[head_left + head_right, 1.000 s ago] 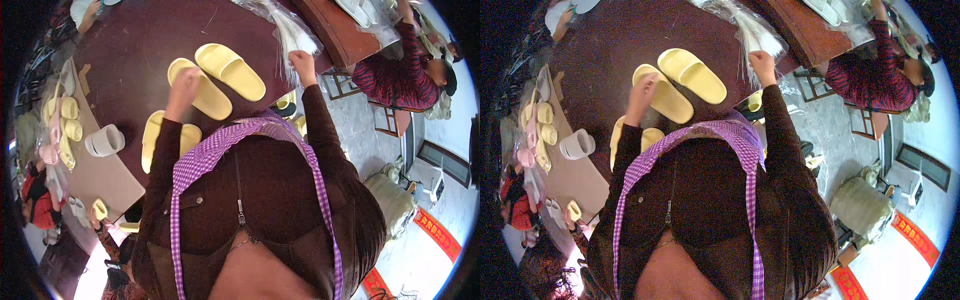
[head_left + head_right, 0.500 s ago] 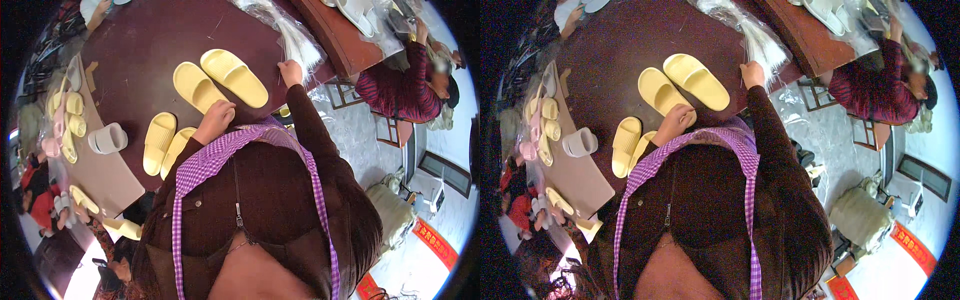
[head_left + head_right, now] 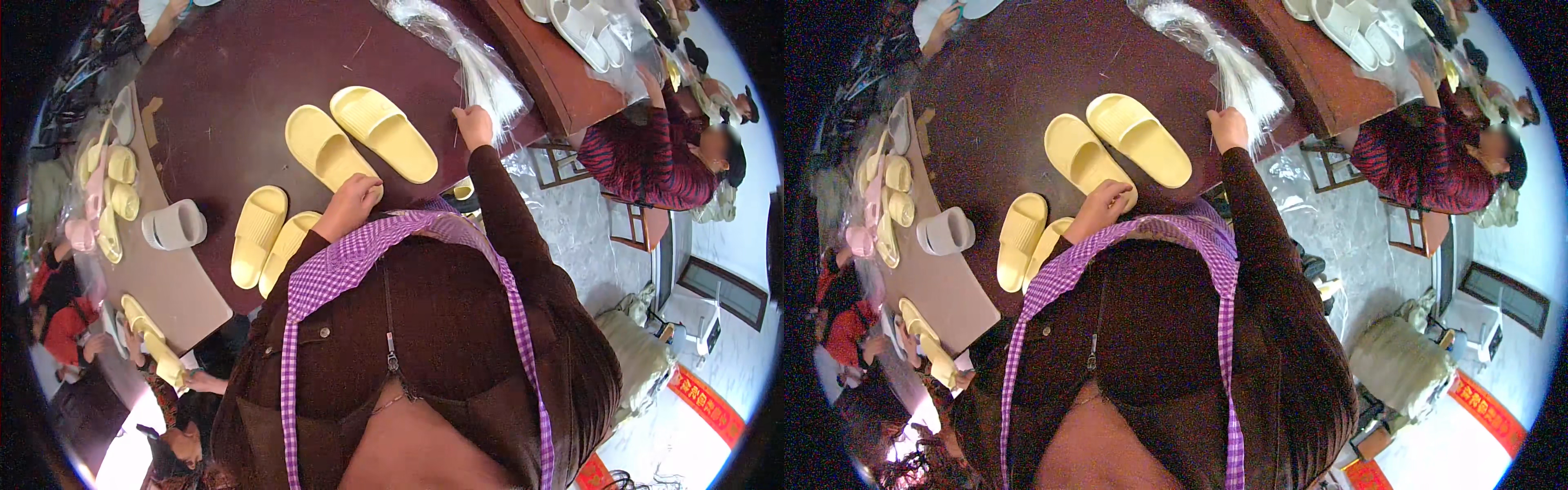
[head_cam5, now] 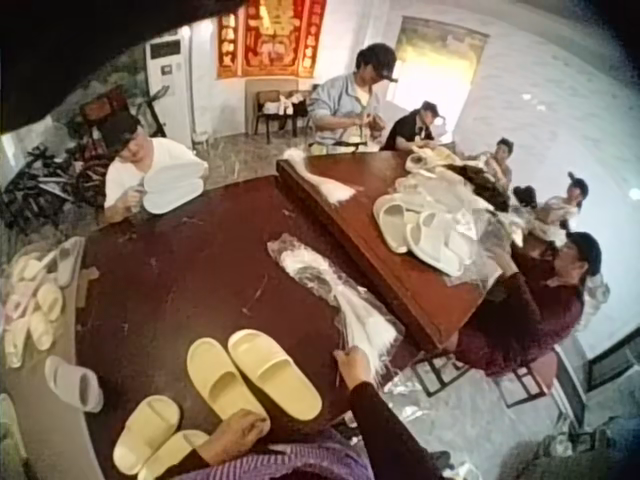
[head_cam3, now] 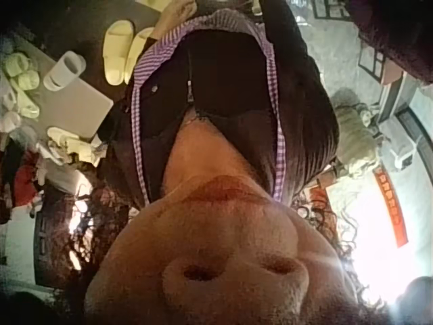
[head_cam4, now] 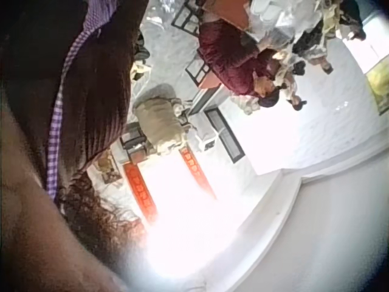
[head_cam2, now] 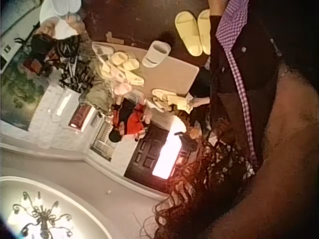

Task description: The person pairs slippers together by picking them up from the table and threading plastic fasteners through them by hand.

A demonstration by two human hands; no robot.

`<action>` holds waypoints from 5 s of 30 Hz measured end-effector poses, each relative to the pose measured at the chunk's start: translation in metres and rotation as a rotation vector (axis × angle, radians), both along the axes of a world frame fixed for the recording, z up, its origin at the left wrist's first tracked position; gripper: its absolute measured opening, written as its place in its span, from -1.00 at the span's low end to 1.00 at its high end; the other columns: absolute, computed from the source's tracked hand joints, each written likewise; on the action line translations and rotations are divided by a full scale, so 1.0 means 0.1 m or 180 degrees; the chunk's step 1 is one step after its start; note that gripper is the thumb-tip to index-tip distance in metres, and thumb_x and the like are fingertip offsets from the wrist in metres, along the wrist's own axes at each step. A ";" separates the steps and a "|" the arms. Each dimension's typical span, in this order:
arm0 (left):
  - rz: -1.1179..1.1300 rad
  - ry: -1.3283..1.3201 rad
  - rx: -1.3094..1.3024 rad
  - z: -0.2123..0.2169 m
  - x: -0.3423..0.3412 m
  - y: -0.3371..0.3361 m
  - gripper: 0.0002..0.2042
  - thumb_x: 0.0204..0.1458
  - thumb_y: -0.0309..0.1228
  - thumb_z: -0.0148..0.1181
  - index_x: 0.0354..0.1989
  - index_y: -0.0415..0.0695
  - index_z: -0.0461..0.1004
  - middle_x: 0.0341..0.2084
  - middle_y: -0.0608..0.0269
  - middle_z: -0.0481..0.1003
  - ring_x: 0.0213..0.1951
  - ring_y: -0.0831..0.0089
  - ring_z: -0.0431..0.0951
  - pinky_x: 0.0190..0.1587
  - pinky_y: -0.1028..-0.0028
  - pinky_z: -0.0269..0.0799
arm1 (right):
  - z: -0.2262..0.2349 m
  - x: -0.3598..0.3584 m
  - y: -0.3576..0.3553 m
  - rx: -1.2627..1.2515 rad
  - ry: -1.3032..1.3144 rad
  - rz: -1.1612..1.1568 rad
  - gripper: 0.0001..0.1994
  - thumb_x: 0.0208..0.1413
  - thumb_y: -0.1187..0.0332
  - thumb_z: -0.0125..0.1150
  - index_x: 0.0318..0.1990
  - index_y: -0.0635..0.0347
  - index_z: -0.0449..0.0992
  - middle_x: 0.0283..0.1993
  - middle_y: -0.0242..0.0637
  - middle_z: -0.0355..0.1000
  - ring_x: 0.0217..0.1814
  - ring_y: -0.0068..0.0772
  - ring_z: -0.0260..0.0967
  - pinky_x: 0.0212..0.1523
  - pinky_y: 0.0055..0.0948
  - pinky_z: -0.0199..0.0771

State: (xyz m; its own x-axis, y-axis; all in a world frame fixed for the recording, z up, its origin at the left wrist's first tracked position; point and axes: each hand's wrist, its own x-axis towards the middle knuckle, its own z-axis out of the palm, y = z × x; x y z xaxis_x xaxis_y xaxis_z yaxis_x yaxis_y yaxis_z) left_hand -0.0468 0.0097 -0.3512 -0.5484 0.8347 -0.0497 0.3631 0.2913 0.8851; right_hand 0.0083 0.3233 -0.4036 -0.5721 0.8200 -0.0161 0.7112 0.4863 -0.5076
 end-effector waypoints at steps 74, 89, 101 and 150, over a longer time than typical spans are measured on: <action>0.0375 -0.0188 -0.0518 -0.10 0.51 0.31 -0.76 0.01 -0.25 0.06 -0.45 -0.22 0.39 -0.57 -0.06 0.46 -0.45 -0.01 0.48 -0.40 0.16 0.36 | 0.41 -0.46 -0.90 -0.0022 -0.0211 0.4092 -0.79 0.02 0.40 -0.03 -0.16 0.10 0.41 -0.27 -0.10 0.42 -0.22 -0.02 0.37 -0.25 -0.17 0.36; 0.2327 -0.0087 -0.0492 -0.40 0.07 0.61 -0.72 0.05 -0.29 -0.02 -0.49 -0.32 0.33 -0.56 -0.17 0.44 -0.44 -0.06 0.47 -0.37 0.14 0.34 | 0.44 -0.29 -0.70 -0.0771 0.0768 0.2958 -0.81 -0.01 0.46 0.01 -0.24 0.24 0.49 -0.25 -0.08 0.45 -0.19 -0.07 0.41 -0.19 -0.31 0.41; 0.1981 -0.0051 -0.0644 -0.33 -0.05 0.54 -0.75 0.09 -0.30 -0.09 -0.39 -0.29 0.30 -0.51 -0.19 0.44 -0.39 -0.09 0.45 -0.33 0.09 0.31 | 0.12 -1.44 -0.46 -0.0424 0.0018 0.2278 -0.71 -0.07 0.22 0.16 -0.35 0.31 0.54 -0.46 -0.07 0.47 -0.38 -0.20 0.45 -0.34 -0.32 0.40; 0.2797 -0.0236 0.0912 0.33 -0.64 -0.05 -0.77 0.01 -0.40 0.09 -0.20 -0.26 0.45 -0.42 0.16 0.49 -0.40 0.51 0.47 -0.30 0.54 0.38 | 0.46 -1.39 -1.41 -0.2949 0.1464 0.3037 -0.95 -0.02 0.50 0.10 -0.42 0.28 0.44 -0.43 -0.40 0.40 -0.36 -0.62 0.32 -0.31 -0.62 0.32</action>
State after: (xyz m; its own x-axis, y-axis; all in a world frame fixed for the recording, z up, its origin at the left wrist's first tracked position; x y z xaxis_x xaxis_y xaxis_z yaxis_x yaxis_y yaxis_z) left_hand -0.1106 0.0050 -0.3185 -0.9937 0.1064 0.0339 0.0549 0.2016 0.9779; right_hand -0.1308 0.1827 -0.3574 -0.9962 -0.0861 0.0091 -0.0131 0.0464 -0.9988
